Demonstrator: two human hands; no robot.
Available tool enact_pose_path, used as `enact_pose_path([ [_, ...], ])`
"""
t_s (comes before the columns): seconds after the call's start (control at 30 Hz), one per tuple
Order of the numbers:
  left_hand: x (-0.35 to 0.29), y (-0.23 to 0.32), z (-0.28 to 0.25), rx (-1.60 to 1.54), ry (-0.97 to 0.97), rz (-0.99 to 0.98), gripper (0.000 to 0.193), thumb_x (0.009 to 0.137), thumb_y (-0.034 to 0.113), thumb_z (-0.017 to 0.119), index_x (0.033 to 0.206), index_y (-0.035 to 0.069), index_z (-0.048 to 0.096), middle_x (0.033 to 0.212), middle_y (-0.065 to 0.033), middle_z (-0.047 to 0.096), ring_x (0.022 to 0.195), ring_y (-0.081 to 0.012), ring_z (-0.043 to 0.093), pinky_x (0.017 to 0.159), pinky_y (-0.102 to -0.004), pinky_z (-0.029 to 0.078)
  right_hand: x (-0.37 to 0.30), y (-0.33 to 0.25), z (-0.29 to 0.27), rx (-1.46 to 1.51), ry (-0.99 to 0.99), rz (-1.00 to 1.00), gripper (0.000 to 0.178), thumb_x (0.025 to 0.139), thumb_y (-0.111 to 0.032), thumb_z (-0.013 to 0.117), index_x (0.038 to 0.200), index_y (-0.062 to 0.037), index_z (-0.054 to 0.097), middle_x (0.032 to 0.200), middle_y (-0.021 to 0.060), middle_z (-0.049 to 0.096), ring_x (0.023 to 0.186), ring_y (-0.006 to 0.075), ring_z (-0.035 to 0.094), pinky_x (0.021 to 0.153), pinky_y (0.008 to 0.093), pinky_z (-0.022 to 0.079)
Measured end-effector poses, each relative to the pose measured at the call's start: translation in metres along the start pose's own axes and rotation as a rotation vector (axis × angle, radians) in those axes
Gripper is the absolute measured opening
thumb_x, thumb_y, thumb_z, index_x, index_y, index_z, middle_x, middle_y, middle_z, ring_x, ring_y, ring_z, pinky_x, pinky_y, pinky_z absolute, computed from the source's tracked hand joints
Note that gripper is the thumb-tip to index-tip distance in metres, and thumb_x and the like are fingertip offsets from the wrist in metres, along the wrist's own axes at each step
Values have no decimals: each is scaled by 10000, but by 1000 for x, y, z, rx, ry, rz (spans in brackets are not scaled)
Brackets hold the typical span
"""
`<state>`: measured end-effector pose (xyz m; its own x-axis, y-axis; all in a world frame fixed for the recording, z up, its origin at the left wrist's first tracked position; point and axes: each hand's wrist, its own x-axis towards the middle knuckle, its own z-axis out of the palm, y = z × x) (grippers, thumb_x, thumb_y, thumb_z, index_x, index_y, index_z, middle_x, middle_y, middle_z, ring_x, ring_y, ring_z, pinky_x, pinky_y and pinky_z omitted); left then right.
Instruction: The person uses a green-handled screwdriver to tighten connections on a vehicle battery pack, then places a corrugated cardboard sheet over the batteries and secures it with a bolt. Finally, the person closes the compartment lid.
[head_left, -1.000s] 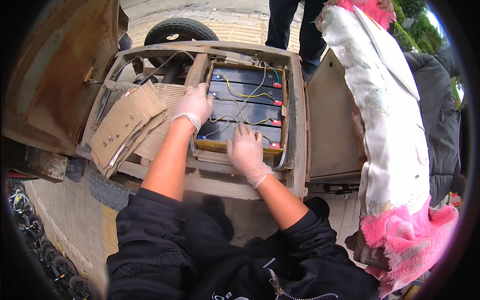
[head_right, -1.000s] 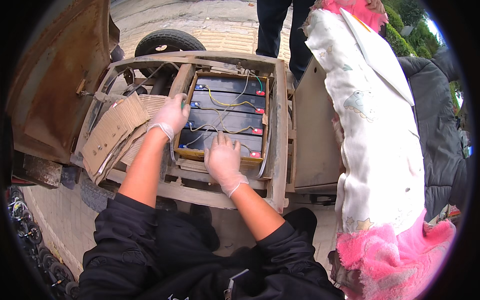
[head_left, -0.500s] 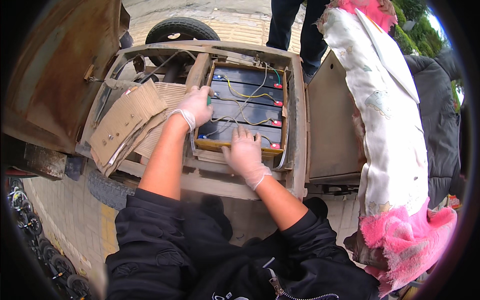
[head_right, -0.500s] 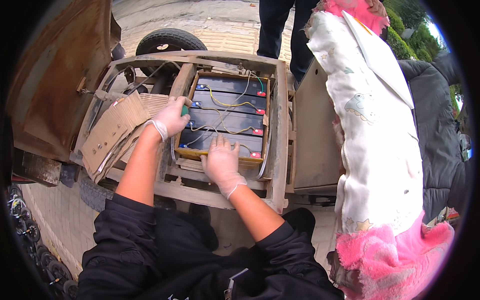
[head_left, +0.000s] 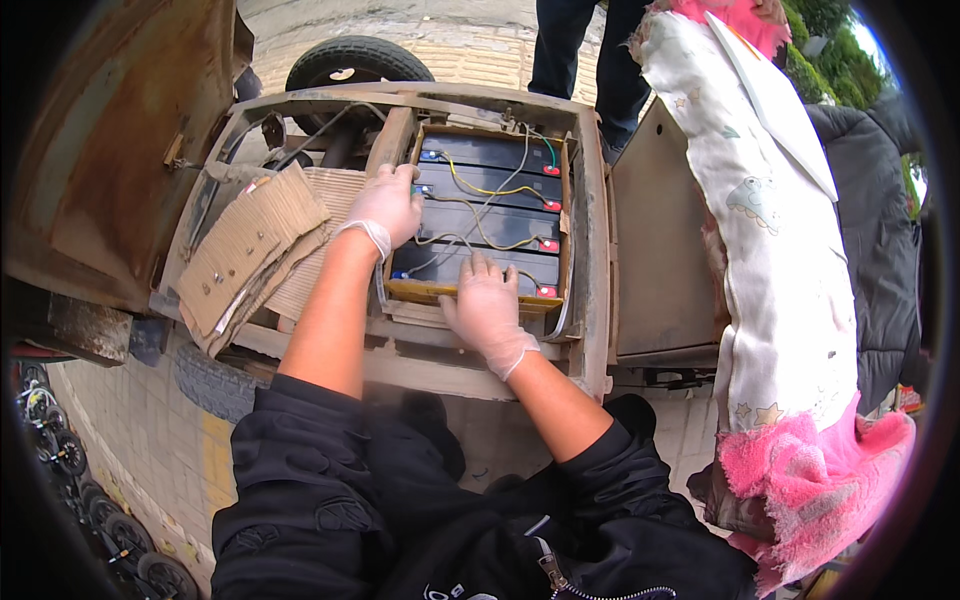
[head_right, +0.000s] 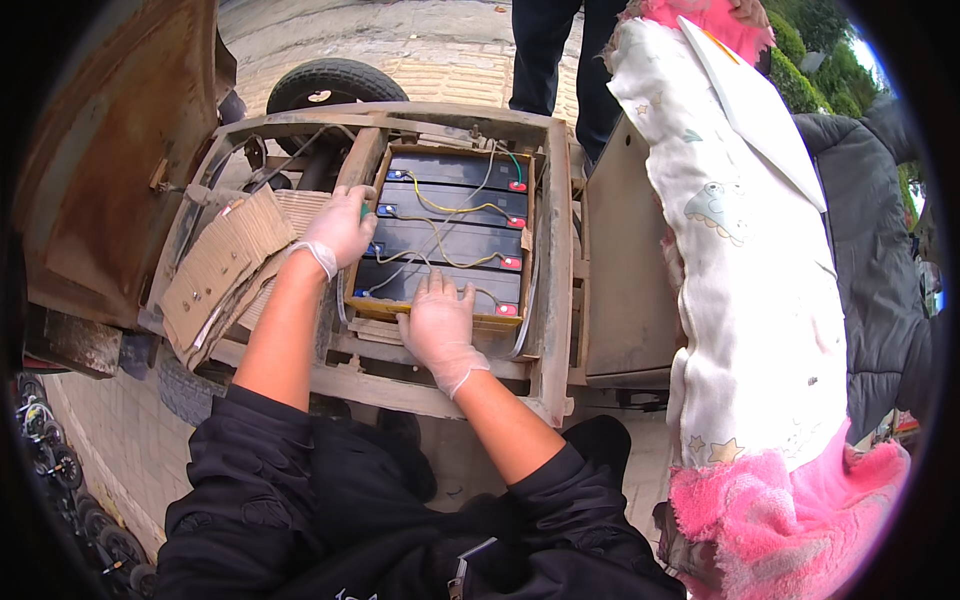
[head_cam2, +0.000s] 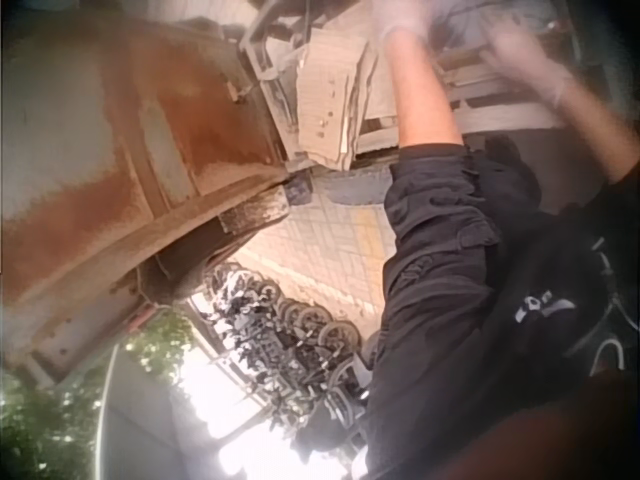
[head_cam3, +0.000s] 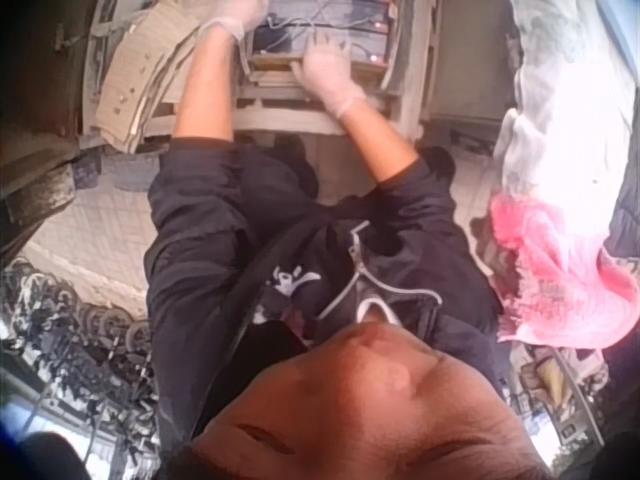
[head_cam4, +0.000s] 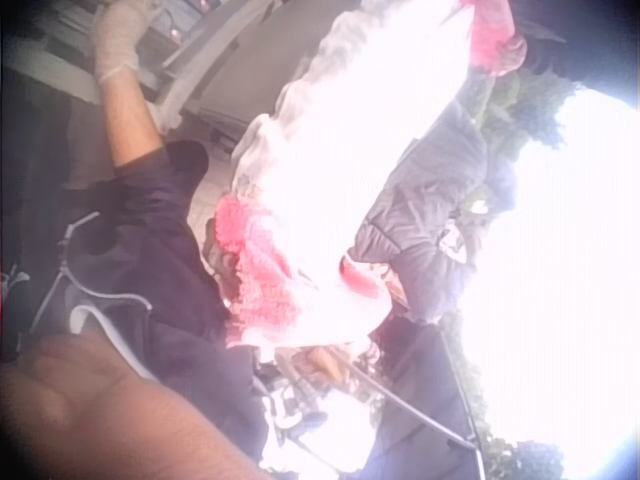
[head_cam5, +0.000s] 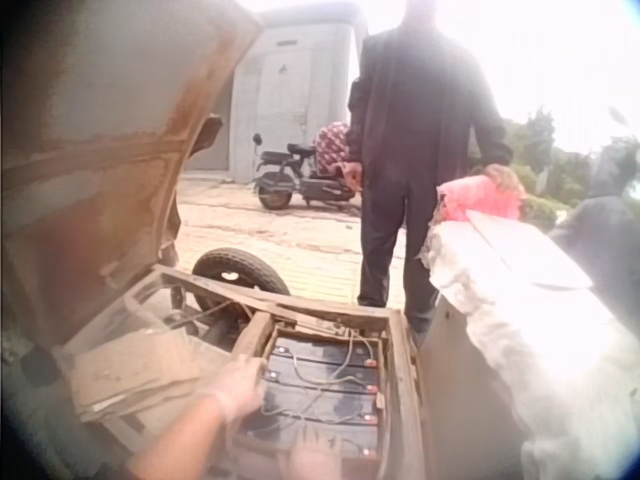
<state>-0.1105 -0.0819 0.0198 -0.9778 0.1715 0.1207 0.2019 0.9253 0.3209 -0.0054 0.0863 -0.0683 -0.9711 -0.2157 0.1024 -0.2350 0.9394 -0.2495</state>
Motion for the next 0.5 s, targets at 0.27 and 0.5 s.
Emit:
enact_pose_path([
  [0.27, 8, 19, 9, -92, 9, -312, 366, 983, 334, 605, 1221, 56, 605, 1185, -235, 639, 1156, -403, 602, 980, -457, 488, -1, 1, 1, -3, 12, -6, 704, 832, -389, 714, 1356, 51, 547, 1467, 214, 510, 1349, 338, 477, 1125, 609, 325],
  [0.5, 8, -19, 5, -197, -55, 79, 316, 978, 348, 579, 1139, 82, 630, 1189, -215, 638, 1109, -394, 624, 941, -459, 500, -2, 1, 0, -2, 10, -11, 712, 829, -391, 721, 1356, 54, 545, 1468, 211, 510, 1351, 339, 476, 1129, 609, 323],
])
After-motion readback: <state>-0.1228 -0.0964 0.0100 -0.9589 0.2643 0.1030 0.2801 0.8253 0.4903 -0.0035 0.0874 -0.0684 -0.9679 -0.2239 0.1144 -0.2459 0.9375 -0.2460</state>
